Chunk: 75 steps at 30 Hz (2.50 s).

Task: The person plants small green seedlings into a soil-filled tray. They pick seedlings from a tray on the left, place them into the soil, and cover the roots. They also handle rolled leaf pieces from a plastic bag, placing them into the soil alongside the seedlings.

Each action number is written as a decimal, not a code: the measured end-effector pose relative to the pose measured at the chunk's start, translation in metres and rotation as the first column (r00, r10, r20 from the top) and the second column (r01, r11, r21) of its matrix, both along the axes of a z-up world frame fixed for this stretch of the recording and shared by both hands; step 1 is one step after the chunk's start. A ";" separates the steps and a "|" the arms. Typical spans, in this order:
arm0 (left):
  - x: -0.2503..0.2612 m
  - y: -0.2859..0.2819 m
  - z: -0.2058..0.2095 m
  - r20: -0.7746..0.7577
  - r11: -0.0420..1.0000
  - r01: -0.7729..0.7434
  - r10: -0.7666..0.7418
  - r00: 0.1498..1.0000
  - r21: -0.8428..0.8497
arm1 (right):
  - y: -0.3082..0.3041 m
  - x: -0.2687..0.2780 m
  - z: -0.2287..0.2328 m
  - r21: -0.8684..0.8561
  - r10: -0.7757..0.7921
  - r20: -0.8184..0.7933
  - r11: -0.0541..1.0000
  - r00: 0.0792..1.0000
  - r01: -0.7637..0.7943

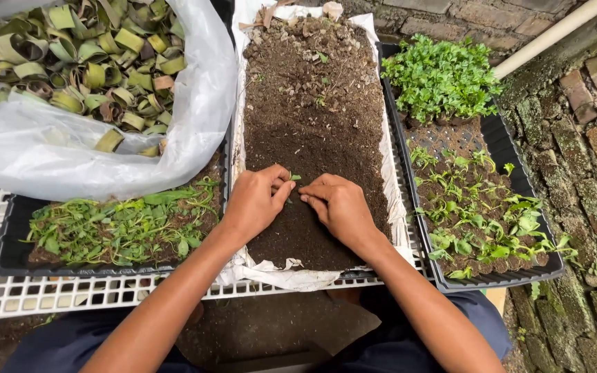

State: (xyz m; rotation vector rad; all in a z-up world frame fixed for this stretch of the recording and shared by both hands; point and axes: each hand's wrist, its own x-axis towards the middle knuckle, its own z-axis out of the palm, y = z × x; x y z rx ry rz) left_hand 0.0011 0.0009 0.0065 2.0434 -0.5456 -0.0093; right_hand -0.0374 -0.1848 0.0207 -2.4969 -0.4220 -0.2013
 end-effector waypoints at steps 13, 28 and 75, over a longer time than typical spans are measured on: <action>0.003 -0.003 -0.005 0.008 0.999 -0.003 0.002 1.000 0.035 | -0.003 0.005 -0.009 -0.016 -0.057 -0.101 0.998 0.993 0.055; -0.018 0.008 0.040 -0.058 0.960 -0.019 0.003 0.998 -0.280 | -0.004 -0.015 0.018 0.718 0.154 -0.537 0.599 0.829 0.354; 0.046 -0.188 0.114 -0.036 0.944 0.268 -0.280 0.959 -0.192 | -0.078 -0.089 0.057 0.368 0.080 -0.231 0.930 0.970 0.011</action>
